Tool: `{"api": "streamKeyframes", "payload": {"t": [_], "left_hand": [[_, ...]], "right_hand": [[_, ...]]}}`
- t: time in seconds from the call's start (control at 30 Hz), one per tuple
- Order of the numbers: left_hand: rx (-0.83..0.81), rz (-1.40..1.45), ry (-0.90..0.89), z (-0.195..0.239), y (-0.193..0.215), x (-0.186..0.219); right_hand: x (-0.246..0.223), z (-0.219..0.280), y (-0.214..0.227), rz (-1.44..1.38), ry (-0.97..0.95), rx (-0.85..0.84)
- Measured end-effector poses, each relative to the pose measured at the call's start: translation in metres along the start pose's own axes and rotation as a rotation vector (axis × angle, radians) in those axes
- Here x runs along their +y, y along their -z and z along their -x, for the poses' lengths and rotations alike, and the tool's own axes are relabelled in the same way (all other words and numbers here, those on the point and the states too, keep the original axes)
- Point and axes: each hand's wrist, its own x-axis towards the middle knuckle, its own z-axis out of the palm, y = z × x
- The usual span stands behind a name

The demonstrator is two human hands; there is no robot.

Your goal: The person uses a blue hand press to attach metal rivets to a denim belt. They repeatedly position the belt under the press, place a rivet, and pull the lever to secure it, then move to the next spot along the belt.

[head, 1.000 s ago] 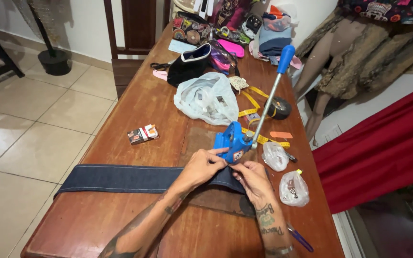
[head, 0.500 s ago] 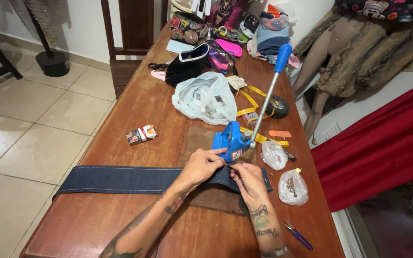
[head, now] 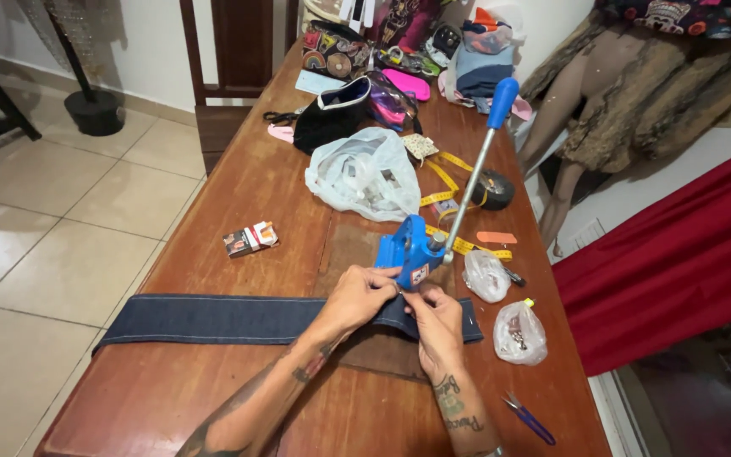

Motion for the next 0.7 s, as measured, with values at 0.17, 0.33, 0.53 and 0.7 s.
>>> {"api": "streamKeyframes", "payload": {"t": [0.17, 0.33, 0.53, 0.7], "left_hand": [[-0.035, -0.032, -0.080, -0.004, 0.002, -0.013], [-0.157, -0.170, -0.217, 0.024, 0.036, 0.032], [-0.256, -0.306, -0.263, 0.009, 0.048, 0.024], [-0.353, -0.365, -0.295, -0.004, 0.057, 0.024]], "right_hand": [[-0.009, 0.003, -0.006, -0.043, -0.081, -0.005], [0.030, -0.025, 0.032, -0.011, 0.053, 0.020], [-0.015, -0.014, 0.086, 0.770, 0.465, -0.373], [-0.002, -0.027, 0.117, 1.041, 0.547, -0.622]]}}
